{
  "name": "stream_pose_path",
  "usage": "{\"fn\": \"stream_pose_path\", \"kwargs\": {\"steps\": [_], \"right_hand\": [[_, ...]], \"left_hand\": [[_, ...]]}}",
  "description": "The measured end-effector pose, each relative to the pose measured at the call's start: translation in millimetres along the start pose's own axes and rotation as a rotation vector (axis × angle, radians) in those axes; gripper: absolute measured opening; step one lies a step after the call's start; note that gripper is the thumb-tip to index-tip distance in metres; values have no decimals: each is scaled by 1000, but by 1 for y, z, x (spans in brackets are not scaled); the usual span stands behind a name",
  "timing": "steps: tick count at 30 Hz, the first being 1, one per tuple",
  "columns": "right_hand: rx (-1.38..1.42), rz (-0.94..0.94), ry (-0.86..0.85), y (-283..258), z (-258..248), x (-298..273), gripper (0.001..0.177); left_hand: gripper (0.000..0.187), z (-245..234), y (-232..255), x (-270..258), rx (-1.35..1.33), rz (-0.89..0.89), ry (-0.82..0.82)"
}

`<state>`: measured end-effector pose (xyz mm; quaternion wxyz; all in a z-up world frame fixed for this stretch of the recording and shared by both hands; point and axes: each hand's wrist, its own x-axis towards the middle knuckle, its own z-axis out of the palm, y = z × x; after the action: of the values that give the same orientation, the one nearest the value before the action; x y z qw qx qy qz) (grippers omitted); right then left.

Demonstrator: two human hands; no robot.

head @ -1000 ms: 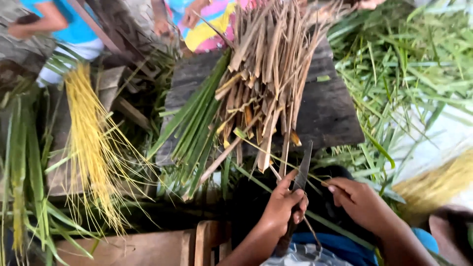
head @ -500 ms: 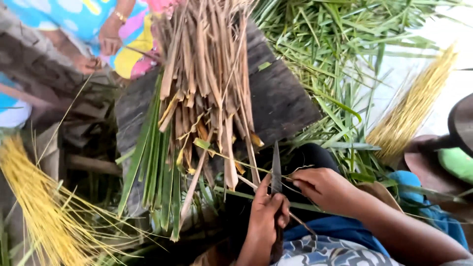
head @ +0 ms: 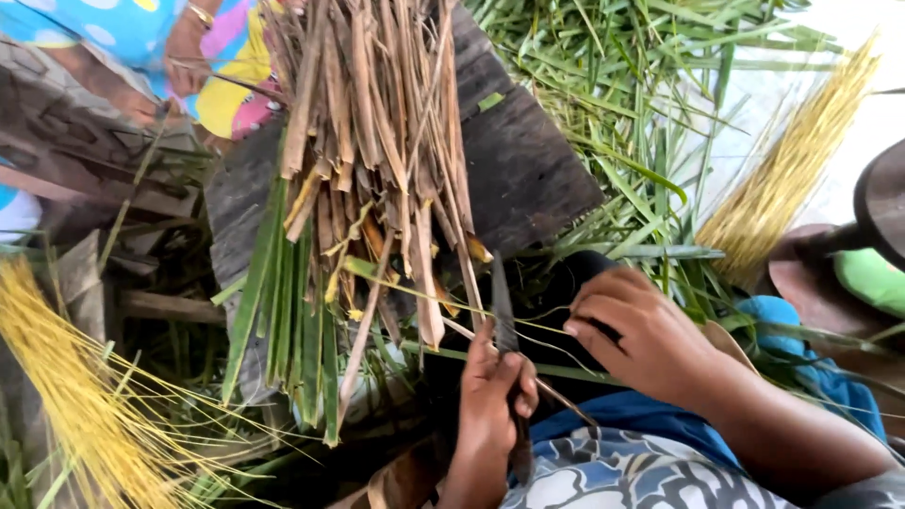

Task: Stripping the leafy material from palm frond ribs using a knife to prepare them for broom making

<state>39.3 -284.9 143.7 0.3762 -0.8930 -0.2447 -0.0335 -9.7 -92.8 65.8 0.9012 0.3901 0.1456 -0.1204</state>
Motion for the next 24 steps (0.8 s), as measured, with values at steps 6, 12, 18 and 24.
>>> {"fn": "stream_pose_path", "kwargs": {"steps": [6,12,18,24], "right_hand": [[405,-246,311,-49,-59,-10,9],[843,-597,97,-40,-78,-29,11],[738,-497,38,-50,-80,-44,20],[841,-894,-200,-32,-78,-50,63]], "left_hand": [[63,2,9,-16,58,49,70],[60,16,20,-26,190,101,50],[60,35,24,-32,257,23,89],[61,35,22,-36,261,55,38]]}}
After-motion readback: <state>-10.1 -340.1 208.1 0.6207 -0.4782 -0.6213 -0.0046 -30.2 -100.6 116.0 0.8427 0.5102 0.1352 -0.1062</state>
